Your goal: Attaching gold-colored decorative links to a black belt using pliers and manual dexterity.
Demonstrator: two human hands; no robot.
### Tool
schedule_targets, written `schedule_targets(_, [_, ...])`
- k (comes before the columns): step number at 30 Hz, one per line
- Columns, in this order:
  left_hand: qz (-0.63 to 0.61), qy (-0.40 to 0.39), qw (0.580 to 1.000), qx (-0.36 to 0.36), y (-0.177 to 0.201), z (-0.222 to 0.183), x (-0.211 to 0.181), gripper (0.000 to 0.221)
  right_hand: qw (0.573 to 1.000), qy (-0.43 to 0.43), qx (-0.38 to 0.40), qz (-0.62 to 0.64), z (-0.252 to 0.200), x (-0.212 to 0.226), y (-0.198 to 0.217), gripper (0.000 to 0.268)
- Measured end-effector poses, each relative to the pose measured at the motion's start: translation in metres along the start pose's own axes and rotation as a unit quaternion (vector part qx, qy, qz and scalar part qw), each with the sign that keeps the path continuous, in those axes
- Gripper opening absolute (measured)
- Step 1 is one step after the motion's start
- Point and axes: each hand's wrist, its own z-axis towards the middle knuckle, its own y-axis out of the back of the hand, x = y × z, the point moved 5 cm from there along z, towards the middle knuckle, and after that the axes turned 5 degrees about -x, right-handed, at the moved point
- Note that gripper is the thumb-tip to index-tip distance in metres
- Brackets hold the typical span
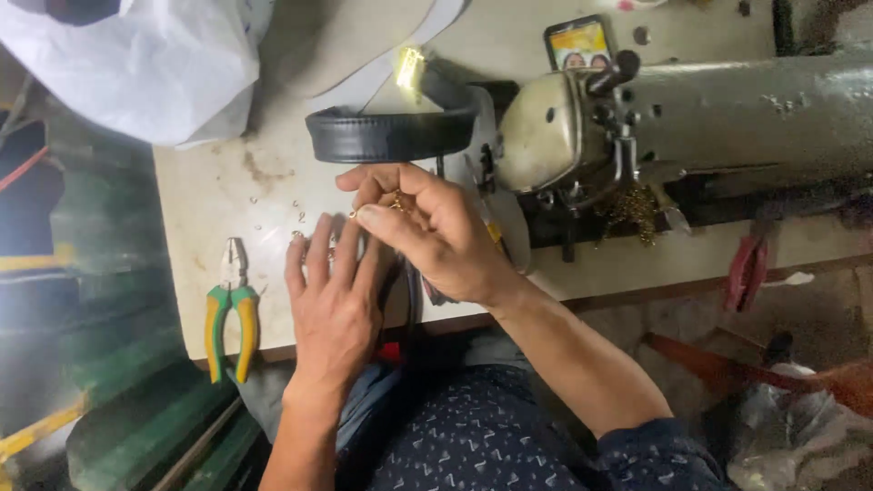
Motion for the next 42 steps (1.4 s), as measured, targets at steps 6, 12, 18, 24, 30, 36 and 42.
schedule_targets(6, [0.003, 0.05, 0.999, -0.002, 0.02, -0.017, 0.011, 0.041, 0.991, -0.054, -0.008, 0.121, 0.004, -0.01, 0.006, 0.016])
schedule_targets(12, [-0.046, 0.095, 0.993, -0.043, 0.028, -0.03, 0.02, 0.029, 0.991, 0.028, 0.121, -0.055, 0.012, 0.011, 0.006, 0.027])
schedule_targets(18, [-0.075, 0.116, 0.989, -0.05, 0.033, -0.039, 0.027, 0.032, 0.994, 0.092, 0.058, -0.019, 0.035, 0.02, 0.017, 0.028])
schedule_targets(24, [-0.213, 0.151, 0.959, -0.111, 0.056, -0.036, 0.036, 0.028, 0.998, -0.041, 0.053, -0.006, 0.019, 0.003, -0.018, 0.022])
schedule_targets(30, [-0.378, 0.261, 0.871, -0.172, 0.097, -0.019, 0.051, 0.019, 0.977, -0.142, 0.051, 0.15, 0.005, -0.006, -0.057, 0.007])
schedule_targets(36, [-0.365, 0.306, 0.849, -0.229, 0.113, -0.01, 0.067, 0.02, 0.957, -0.16, 0.068, 0.233, 0.009, 0.014, -0.086, 0.01])
schedule_targets(42, [-0.476, 0.471, 0.741, -0.058, 0.098, -0.016, 0.092, 0.065, 0.954, -0.151, 0.192, 0.171, 0.017, 0.03, -0.103, 0.006])
